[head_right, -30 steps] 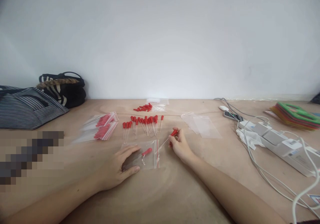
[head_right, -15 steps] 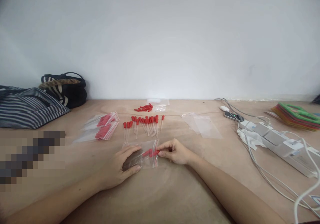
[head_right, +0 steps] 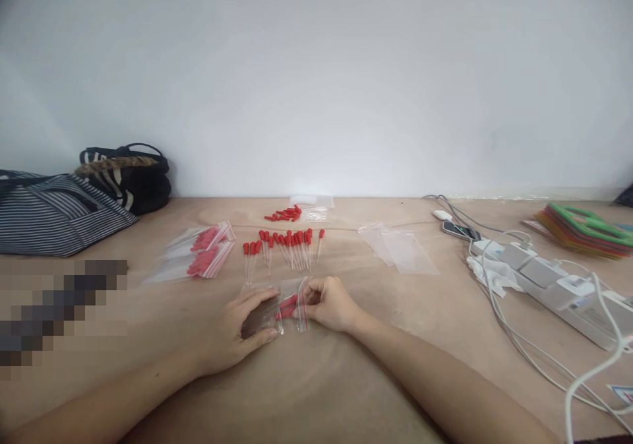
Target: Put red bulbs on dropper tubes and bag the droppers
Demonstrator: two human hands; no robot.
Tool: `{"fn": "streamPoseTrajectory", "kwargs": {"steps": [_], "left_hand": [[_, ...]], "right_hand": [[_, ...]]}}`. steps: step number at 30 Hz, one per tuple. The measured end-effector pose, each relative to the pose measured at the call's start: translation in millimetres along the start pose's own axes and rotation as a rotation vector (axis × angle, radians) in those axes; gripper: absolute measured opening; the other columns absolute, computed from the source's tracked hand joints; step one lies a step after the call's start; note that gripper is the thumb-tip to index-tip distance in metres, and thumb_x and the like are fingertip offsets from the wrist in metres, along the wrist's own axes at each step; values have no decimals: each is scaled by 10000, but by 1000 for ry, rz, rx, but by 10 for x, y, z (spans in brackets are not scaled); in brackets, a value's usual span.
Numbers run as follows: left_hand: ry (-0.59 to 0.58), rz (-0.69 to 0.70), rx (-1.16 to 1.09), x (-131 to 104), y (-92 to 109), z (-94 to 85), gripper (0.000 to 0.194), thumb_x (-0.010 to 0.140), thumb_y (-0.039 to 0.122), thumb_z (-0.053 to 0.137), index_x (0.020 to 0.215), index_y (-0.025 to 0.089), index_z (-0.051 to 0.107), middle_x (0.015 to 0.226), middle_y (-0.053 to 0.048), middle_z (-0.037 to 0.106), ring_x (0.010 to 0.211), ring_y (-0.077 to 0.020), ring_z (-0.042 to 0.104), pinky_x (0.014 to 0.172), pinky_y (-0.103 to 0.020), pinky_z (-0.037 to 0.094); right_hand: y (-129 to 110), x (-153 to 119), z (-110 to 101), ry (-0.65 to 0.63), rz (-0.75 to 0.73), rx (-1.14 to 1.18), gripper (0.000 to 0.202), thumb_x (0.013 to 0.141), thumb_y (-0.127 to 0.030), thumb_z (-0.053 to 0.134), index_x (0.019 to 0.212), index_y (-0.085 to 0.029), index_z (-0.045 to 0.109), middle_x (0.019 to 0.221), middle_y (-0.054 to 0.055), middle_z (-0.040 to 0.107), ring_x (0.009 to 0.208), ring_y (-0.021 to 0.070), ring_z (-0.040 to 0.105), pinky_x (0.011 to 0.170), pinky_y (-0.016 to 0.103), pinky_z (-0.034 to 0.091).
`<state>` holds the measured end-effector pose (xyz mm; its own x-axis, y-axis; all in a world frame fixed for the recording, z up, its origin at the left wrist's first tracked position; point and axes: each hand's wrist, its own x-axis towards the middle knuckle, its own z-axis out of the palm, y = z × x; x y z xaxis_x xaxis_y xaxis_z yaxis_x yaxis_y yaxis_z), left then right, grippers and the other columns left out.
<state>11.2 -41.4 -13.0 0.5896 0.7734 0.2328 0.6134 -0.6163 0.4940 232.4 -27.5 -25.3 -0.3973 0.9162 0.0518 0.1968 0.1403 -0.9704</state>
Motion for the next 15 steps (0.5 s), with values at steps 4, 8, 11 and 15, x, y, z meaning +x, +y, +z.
{"fn": "streamPoseTrajectory", "kwargs": {"steps": [4, 8, 11, 15], "left_hand": [[-11, -3, 4, -1, 8, -7, 449, 755, 370, 548, 1166, 217, 452, 1189, -72, 527, 1102, -250, 469, 926, -421, 389], [-18, -2, -5, 1, 34, -20, 437, 754, 347, 549, 1161, 221, 452, 1172, -71, 534, 1086, -247, 479, 916, -421, 395], [-14, -18, -21, 1, 61, -36, 430, 751, 335, 555, 1156, 230, 462, 1163, -67, 541, 1080, -250, 483, 920, -429, 390], [-22, -24, -20, -3, 79, -52, 435, 745, 329, 564, 1156, 224, 466, 1175, -69, 539, 1096, -252, 473, 931, -432, 385]], "right_hand": [[-16, 160, -246, 5, 176, -85, 256, 577, -396, 689, 651, -168, 598, 493, -49, 527, 379, 51, 399, 376, 180, 322], [-1, 550, -537, 461, 244, -396, 160, 691, -320, 586, 742, -170, 614, 677, 11, 624, 537, 103, 544, 512, 216, 421], [37, 884, -637, 608, 253, -473, 281, 716, -340, 551, 918, -152, 602, 905, 82, 633, 820, 171, 587, 702, 266, 437], [93, 1178, -623, 663, 287, -519, 287, 661, -319, 603, 890, -145, 617, 985, 114, 616, 965, 224, 551, 793, 297, 406]]}}
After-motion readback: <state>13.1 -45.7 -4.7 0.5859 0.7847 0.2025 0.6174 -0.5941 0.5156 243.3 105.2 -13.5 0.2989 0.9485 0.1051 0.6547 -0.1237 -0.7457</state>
